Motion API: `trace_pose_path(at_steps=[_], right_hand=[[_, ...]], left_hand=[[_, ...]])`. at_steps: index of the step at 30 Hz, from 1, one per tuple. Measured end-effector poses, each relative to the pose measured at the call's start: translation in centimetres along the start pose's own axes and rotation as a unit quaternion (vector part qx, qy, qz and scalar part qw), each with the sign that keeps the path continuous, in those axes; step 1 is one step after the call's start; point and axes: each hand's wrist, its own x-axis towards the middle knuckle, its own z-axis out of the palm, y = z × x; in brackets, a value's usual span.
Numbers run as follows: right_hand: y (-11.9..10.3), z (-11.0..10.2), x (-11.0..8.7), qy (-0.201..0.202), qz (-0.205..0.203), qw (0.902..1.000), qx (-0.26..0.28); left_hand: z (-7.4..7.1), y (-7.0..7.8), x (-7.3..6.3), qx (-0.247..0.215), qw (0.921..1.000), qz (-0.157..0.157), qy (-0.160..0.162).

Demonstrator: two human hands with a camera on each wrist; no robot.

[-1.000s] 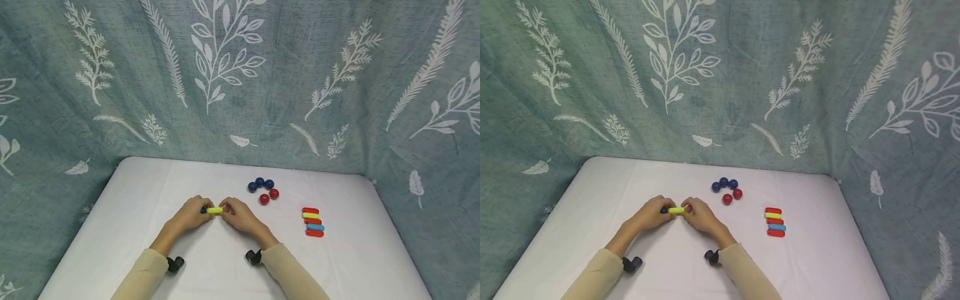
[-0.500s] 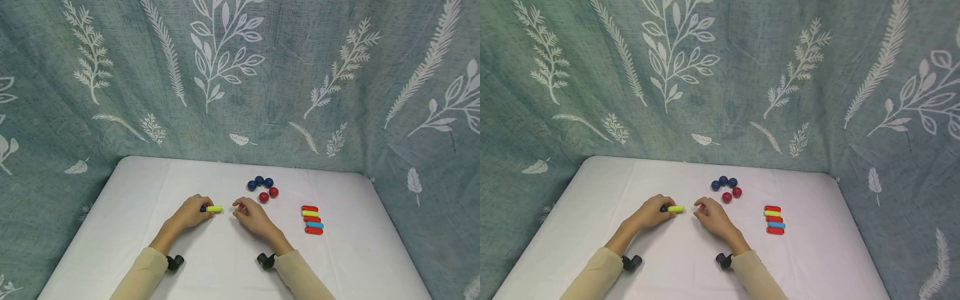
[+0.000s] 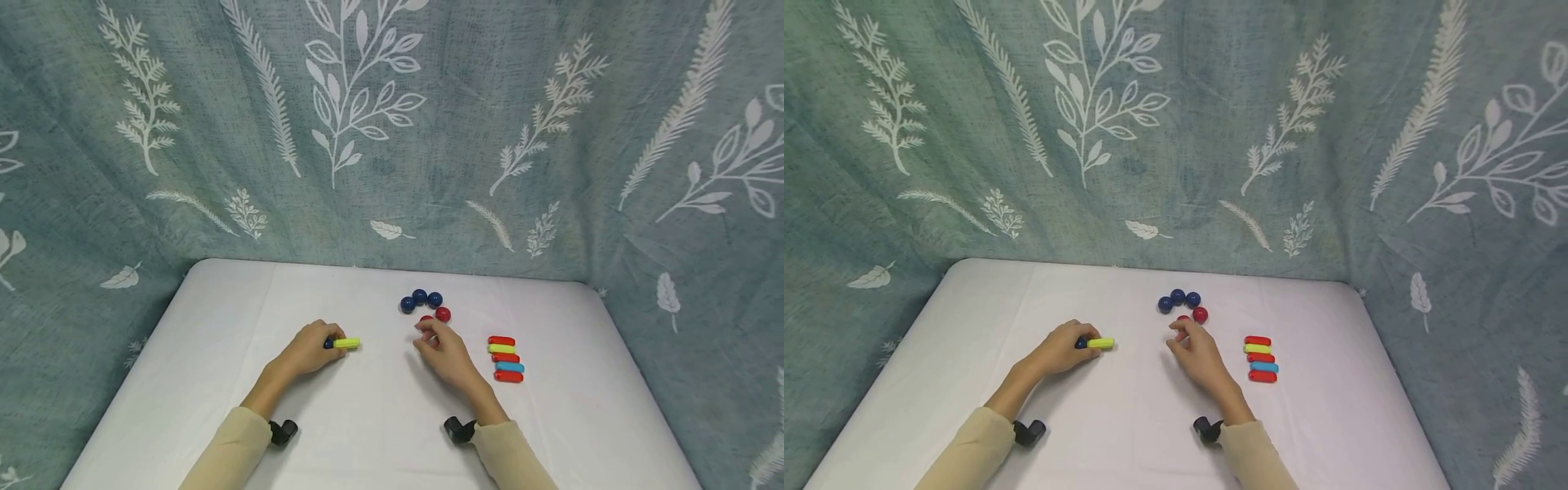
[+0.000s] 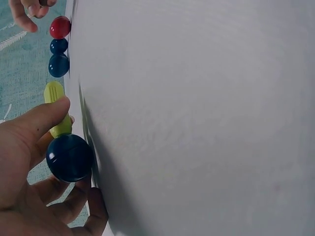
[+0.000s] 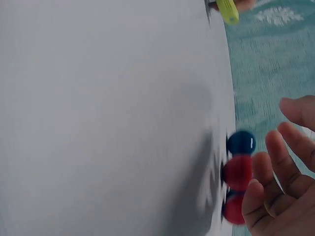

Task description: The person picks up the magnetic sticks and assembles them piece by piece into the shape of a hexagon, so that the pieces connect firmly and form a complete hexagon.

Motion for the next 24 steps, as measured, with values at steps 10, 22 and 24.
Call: trace_pose_path(at_steps=[10,22,24], right_hand=[[2.3,-1.5,1.4,0.032,0.033,0.9989,-0.007],[3.1,-0.7,2.1,0.005,0.069,0.9972,-0.026],[3.1,-0.7,2.1,0.003,0.075,0.9967,-0.029]], left_hand=[[0.1,-0.2,0.1,-0.004,1.0,-0.002,-0.003],[0.0,-0.2,0.0,-0.008,1.0,-0.002,-0.003],[0.0,-0.2,0.1,-0.008,1.0,-0.001,-0.003]])
